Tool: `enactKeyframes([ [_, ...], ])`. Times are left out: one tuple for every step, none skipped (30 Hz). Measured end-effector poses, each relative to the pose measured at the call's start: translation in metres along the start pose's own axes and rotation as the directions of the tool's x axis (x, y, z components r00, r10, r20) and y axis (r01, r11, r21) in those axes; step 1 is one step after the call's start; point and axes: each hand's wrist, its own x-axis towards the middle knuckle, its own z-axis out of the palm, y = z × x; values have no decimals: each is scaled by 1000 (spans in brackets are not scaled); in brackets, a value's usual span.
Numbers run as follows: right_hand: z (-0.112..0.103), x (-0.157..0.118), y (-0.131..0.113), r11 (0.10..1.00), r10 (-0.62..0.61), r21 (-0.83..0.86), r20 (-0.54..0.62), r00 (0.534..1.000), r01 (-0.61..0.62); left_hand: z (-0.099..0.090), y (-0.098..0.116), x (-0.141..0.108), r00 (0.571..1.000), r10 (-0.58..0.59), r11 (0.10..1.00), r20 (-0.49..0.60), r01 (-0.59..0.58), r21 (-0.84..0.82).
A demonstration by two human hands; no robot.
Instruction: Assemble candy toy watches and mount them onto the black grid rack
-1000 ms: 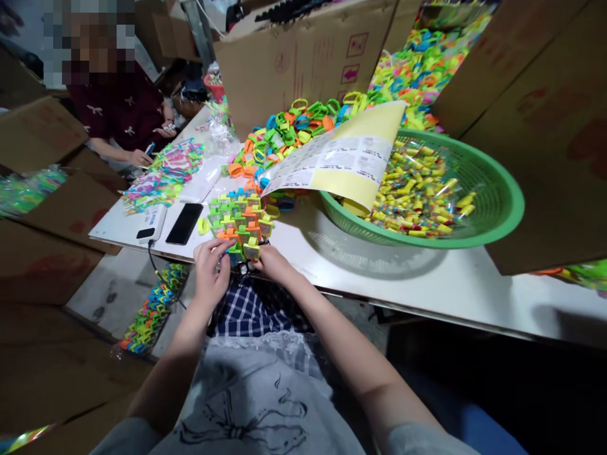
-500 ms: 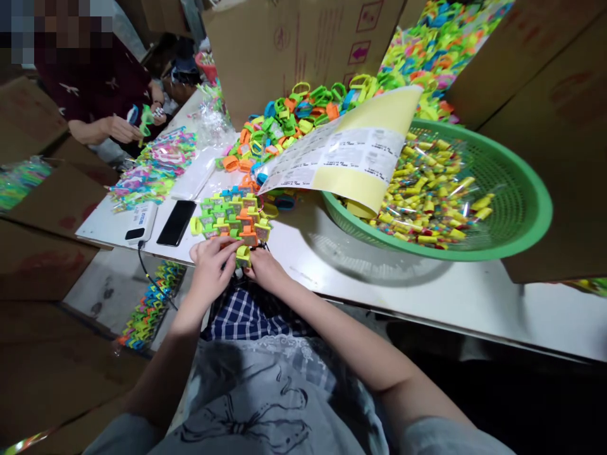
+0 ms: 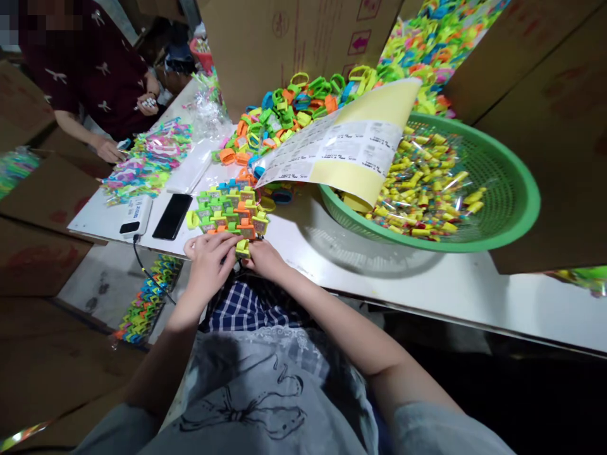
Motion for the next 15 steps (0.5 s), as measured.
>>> enactKeyframes([
  [-2,-1,-2,999,14,-33,11,1000,-14,-1,1,-1,1000,3,1000,-14,-4,-14],
  [-4,-2,-5,997,33,-64,20,999,-32,-3,2,-2,999,10,999,-33,-11,-30],
  [-6,-4,-7,995,53,-91,25,998,-51,-5,3,-6,998,16,999,-61,-19,-48],
  [-9,-6,-10,991,74,-110,23,997,-71,-6,4,-11,994,15,998,-110,-22,-62],
  [-10,-7,-12,989,93,-116,14,996,-91,-7,5,-19,982,-1,997,-186,-13,-74],
  [-12,-9,-15,988,111,-109,-3,994,-111,-6,5,-28,958,-39,996,-284,13,-92],
  [-13,-10,-16,987,126,-94,-21,992,-127,-2,3,-39,915,-98,991,-390,55,-121],
  [-13,-10,-17,988,134,-76,-36,990,-137,4,0,-50,858,-177,980,-483,107,-169],
  [-13,-9,-18,988,137,-61,-42,990,-139,12,-4,-62,802,-263,959,-536,158,-234],
  [-12,-8,-19,989,134,-52,-40,990,-136,22,-10,-72,763,-344,932,-548,206,-299],
  [-12,-7,-19,991,125,-49,-30,992,-127,33,-17,-80,753,-409,903,-516,249,-351],
  [-12,-5,-19,992,114,-47,-16,993,-114,44,-24,-86,756,-456,875,-470,285,-391],
  [-12,-4,-20,994,101,-42,-2,995,-101,54,-30,-90,767,-487,851,-418,310,-423],
  [-12,-3,-20,995,90,-33,9,996,-90,62,-37,-91,780,-504,833,-370,326,-446],
  [-13,-3,-20,997,80,-19,18,997,-80,69,-42,-91,795,-510,821,-330,334,-464],
])
